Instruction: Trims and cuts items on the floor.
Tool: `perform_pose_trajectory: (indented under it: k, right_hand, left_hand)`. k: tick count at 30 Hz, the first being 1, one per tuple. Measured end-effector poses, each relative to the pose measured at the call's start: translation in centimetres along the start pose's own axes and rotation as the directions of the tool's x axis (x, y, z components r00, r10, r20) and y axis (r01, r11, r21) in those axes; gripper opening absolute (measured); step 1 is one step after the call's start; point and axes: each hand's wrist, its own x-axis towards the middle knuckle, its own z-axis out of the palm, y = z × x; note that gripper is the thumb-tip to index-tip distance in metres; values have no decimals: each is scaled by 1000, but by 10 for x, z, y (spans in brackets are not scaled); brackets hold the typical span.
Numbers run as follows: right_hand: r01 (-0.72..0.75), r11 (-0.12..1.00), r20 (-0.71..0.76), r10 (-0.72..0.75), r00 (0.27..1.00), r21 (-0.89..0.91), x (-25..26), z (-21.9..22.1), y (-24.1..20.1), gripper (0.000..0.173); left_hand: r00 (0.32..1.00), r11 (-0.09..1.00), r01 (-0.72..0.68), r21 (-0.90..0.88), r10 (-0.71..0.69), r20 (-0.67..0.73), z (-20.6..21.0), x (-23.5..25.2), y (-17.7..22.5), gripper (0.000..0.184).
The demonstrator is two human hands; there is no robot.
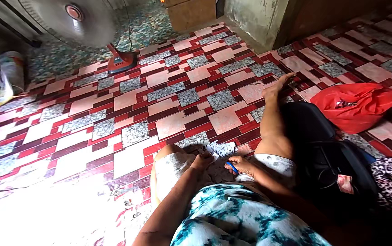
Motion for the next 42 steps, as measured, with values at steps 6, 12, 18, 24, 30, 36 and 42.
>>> perform_pose_trajectory:
  k: [6, 12, 18, 24, 30, 36, 42]
  right_hand:
    - [29, 1000, 14, -29, 999, -7, -3, 0, -2, 30]
    - [31, 1000, 4, -31, 1000, -1, 1, 1, 2, 28]
    - [63, 998, -18, -62, 998, 10, -1, 1, 2, 29]
    - [11, 1000, 4, -11, 1000, 1, 0, 0, 1, 29]
    - [-17, 999, 33, 18, 999, -26, 0, 0, -2, 30]
    - [26, 999, 10, -26, 1000, -29, -2, 1, -2, 30]
    - [54, 998, -44, -52, 998, 39, 0, 1, 2, 28]
  left_hand:
    - [1000, 1000, -1, 22, 1, 6, -1, -1, 1, 19]
    - [1000, 999, 0, 38, -1, 22, 0, -1, 0, 18]
    - [1000, 1000, 7, 25, -8, 27, 1, -1, 1, 19]
    - [1000, 1000, 11, 3, -12, 22, -1, 1, -1, 19]
    - [1000, 1000, 20, -15, -20, 19, 0, 1, -1, 18]
    - [999, 1000, 16, 7, -16, 37, 0, 3, -2, 20]
    - [1000, 990, 20, -136, -17, 25, -2, 4, -5, 21]
